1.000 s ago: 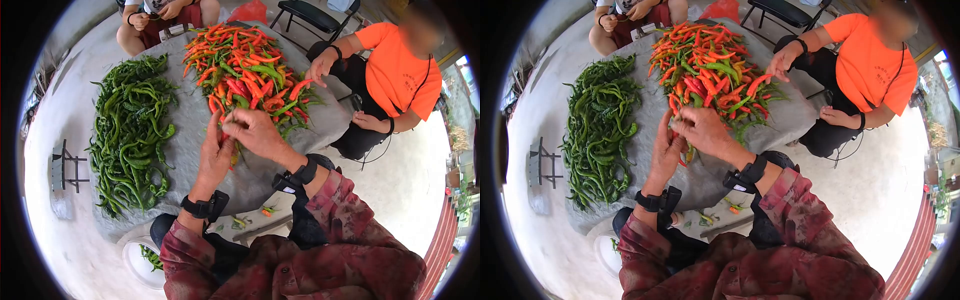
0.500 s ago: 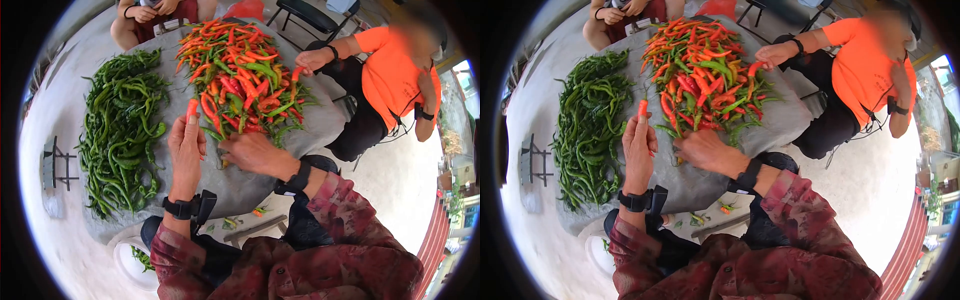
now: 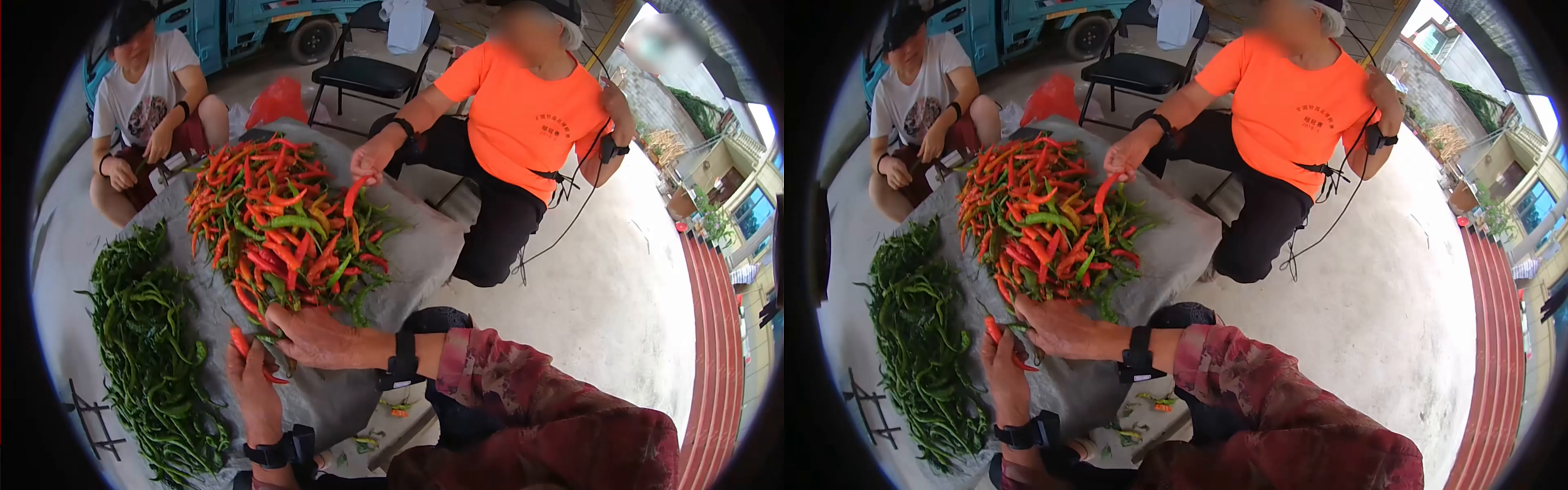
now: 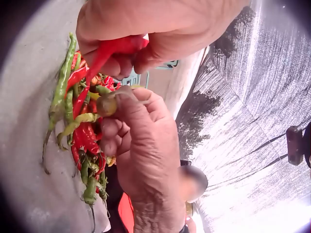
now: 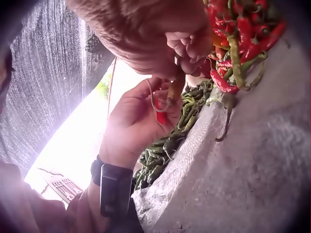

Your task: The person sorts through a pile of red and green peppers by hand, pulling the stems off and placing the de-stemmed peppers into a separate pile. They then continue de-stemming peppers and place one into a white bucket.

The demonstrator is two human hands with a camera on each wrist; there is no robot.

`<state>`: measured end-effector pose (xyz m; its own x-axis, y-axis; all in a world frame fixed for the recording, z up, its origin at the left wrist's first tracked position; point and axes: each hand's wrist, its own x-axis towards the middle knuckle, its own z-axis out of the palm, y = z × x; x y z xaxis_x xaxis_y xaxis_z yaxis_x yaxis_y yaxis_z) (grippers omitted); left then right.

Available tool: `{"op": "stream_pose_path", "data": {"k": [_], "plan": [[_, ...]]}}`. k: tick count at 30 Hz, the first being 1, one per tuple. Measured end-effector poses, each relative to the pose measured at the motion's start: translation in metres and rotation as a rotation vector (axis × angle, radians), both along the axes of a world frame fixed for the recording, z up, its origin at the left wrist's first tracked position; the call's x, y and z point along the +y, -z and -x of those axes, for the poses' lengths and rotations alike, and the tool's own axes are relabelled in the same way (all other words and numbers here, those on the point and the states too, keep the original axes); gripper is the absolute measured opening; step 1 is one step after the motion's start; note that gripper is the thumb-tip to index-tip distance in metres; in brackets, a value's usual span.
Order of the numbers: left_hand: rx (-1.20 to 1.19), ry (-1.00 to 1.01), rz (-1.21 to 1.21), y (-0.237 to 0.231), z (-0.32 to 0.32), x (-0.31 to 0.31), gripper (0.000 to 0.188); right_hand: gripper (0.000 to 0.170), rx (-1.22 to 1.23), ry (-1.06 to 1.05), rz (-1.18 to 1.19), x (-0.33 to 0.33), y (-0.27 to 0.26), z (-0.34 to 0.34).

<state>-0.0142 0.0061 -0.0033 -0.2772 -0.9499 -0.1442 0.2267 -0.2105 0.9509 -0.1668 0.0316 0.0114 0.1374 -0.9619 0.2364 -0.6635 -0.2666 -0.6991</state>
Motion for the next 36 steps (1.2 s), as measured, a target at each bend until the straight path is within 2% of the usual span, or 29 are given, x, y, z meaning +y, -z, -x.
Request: {"op": "stream_pose_path", "data": {"k": [1,2,5,7,9,10,12,14,16,17,20,22,23,25,26,27,29,32,36], "plan": [[0.021,-0.027,-0.065,0.002,0.002,0.002,0.012,0.03,-0.057,0.003,-0.001,0.001,-0.002,0.001],[0.118,0.057,-0.1,0.01,0.002,0.001,0.018,0.032,-0.109,-0.012,-0.025,0.002,-0.005,0.001],[0.242,0.082,-0.187,0.005,0.007,0.007,0.02,0.037,-0.184,0.0,-0.013,0.005,-0.005,-0.002],[0.225,0.128,-0.142,0.008,0.005,0.004,0.02,0.037,-0.183,0.02,0.025,0.001,0.005,-0.001],[0.237,0.054,-0.166,0.005,0.009,0.007,0.021,0.031,-0.123,-0.049,-0.006,-0.004,0.009,-0.001],[0.238,0.058,-0.158,0.0,0.012,0.008,0.021,0.025,-0.218,-0.022,0.054,-0.003,0.009,-0.004],[0.204,-0.022,-0.199,-0.008,0.016,0.011,0.021,0.024,-0.184,-0.012,0.15,-0.008,0.014,-0.006],[0.148,0.024,-0.165,-0.007,0.007,0.008,0.022,0.024,-0.15,0.0,0.236,-0.013,0.021,-0.006],[0.086,0.079,-0.135,-0.002,-0.001,0.003,0.023,0.021,-0.06,-0.044,-0.064,-0.016,0.016,-0.004],[0.099,0.068,-0.122,0.0,-0.004,0.001,0.023,0.021,-0.063,-0.037,-0.066,-0.016,0.016,-0.007],[0.093,0.015,-0.081,-0.014,-0.004,0.003,0.023,0.019,-0.198,0.043,0.045,-0.018,0.015,-0.018],[0.089,-0.11,-0.048,-0.014,-0.004,0.003,0.026,0.018,-0.547,0.081,0.127,-0.018,0.003,-0.025],[0.079,-0.094,-0.059,-0.013,-0.007,0.001,0.026,0.018,-0.555,0.101,0.121,-0.02,0.007,-0.027],[0.149,-0.105,0.049,-0.016,-0.014,-0.002,0.028,0.017,-0.258,0.071,0.216,-0.022,0.011,-0.029],[0.142,-0.158,0.03,-0.018,-0.015,-0.001,0.029,0.014,-0.03,0.024,0.162,-0.019,0.013,-0.027],[0.133,-0.144,0.023,-0.018,-0.017,-0.002,0.029,0.014,-0.037,0.039,0.156,-0.016,0.025,-0.029],[0.133,-0.132,0.05,-0.016,-0.022,-0.005,0.028,0.011,0.434,0.104,0.392,-0.015,0.054,-0.034],[0.177,-0.145,-0.016,-0.015,-0.022,-0.003,0.025,0.012,0.393,0.039,0.277,-0.019,0.054,-0.041],[0.185,-0.153,-0.062,-0.013,-0.022,-0.003,0.021,0.014,0.394,0.065,0.146,-0.026,0.055,-0.044]]}}
